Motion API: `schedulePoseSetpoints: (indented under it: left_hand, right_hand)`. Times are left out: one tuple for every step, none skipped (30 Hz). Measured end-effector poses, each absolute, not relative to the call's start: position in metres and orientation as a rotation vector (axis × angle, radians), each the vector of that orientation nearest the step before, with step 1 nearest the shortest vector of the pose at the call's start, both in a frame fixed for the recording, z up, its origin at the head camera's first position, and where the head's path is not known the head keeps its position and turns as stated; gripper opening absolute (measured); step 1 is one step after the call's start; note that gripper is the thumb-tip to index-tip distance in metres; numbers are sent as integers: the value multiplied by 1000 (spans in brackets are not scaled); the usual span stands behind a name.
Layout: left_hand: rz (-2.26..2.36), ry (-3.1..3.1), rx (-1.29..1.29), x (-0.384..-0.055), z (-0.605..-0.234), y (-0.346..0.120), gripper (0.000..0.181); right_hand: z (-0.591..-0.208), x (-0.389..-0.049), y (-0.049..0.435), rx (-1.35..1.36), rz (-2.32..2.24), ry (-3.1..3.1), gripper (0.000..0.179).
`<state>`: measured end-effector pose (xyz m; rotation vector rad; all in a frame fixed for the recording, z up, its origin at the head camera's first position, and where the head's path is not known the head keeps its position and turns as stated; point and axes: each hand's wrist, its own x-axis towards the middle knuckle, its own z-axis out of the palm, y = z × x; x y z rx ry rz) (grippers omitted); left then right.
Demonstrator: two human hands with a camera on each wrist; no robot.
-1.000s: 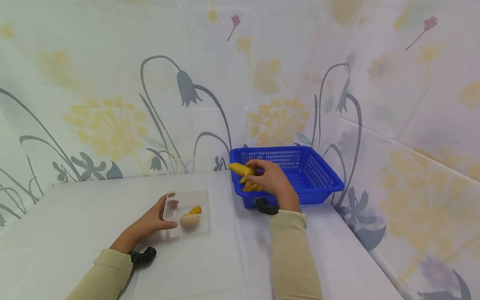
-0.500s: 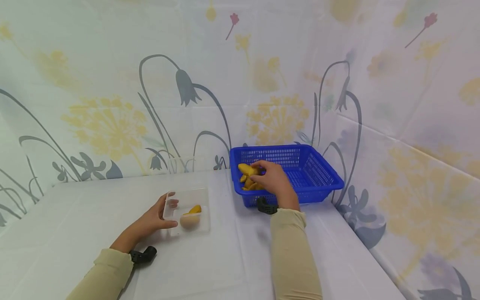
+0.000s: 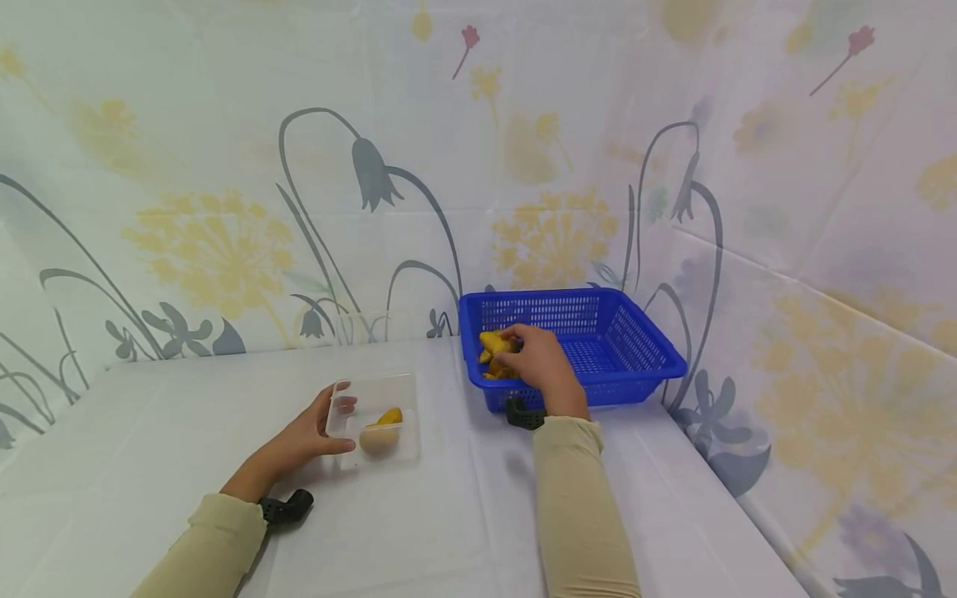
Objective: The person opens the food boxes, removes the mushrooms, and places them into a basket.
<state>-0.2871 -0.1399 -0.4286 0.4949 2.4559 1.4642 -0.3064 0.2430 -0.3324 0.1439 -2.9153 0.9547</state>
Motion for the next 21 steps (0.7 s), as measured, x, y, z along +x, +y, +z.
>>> schedulePoseSetpoints:
  left_hand:
    - [1466, 2454, 496, -287, -429, -140, 106]
    - [1468, 2453, 501, -287, -429, -140, 106]
    - [1471, 2450, 498, -288, -429, -140, 106]
    - [1475, 2447, 500, -288, -429, -139, 106]
    - [1479, 2443, 500, -288, -429, -139, 106]
    - [1477, 2443, 505, -288, -429, -139, 106]
    - [1480, 2440, 505, -288, -428, -139, 106]
    - [1482, 2440, 505, -288, -428, -139, 106]
    - [1483, 2441, 504, -288, -428, -139, 106]
    - [1483, 2441, 505, -287, -428, -139, 106]
    - [1482, 2442, 506, -287, -428, -139, 105]
    - [1482, 2443, 506, -287, -428, -139, 105]
    - [1485, 2442, 506, -287, -428, -139, 105]
    - [1485, 2442, 507, -287, -428, -139, 105]
    - [1485, 2442, 507, -287, -428, -139, 105]
    - [1485, 2441, 506, -287, -428, -139, 105]
    - [1487, 2439, 507, -287, -428, -139, 106]
    - [1489, 2437, 507, -287, -428, -139, 106]
    - [1489, 2437, 507, -287, -427, -139, 106]
    - [1487, 2439, 506, -287, -427, -139, 106]
    - [1487, 2438, 506, -287, -427, -139, 106]
  right_hand:
    - [-333, -307, 243, 135, 960, -2917, 41]
    - [-333, -307, 243, 134, 962, -2921, 42]
    - [-334, -307, 243, 126, 969, -2924, 42]
    - [-334, -308, 243, 120, 977, -2925, 42]
    - [-334, -308, 243, 118, 984, -2927, 43]
    - [-334, -308, 244, 119, 989, -2929, 43]
    - [-335, -308, 244, 121, 986, -2931, 44]
    - [-335, -309, 244, 134, 980, -2932, 44]
    - [-336, -309, 245, 142, 978, -2930, 44]
    - [-336, -309, 245, 154, 974, -2928, 45]
    - [-336, -309, 245, 163, 970, -2924, 44]
    - [-336, -309, 245, 173, 966, -2921, 44]
    - [-336, -309, 245, 183, 959, -2917, 43]
    - [-336, -309, 245, 190, 960, -2914, 42]
    - [-335, -309, 245, 187, 965, -2912, 41]
    - [-335, -308, 245, 187, 965, -2913, 41]
    - [-335, -308, 245, 186, 967, -2912, 40]
    - [-334, -308, 245, 186, 969, -2914, 40]
    - [-334, -307, 244, 185, 970, -2915, 40]
    - [-334, -307, 244, 184, 972, -2916, 40]
    - [-333, -306, 244, 182, 973, -2918, 40]
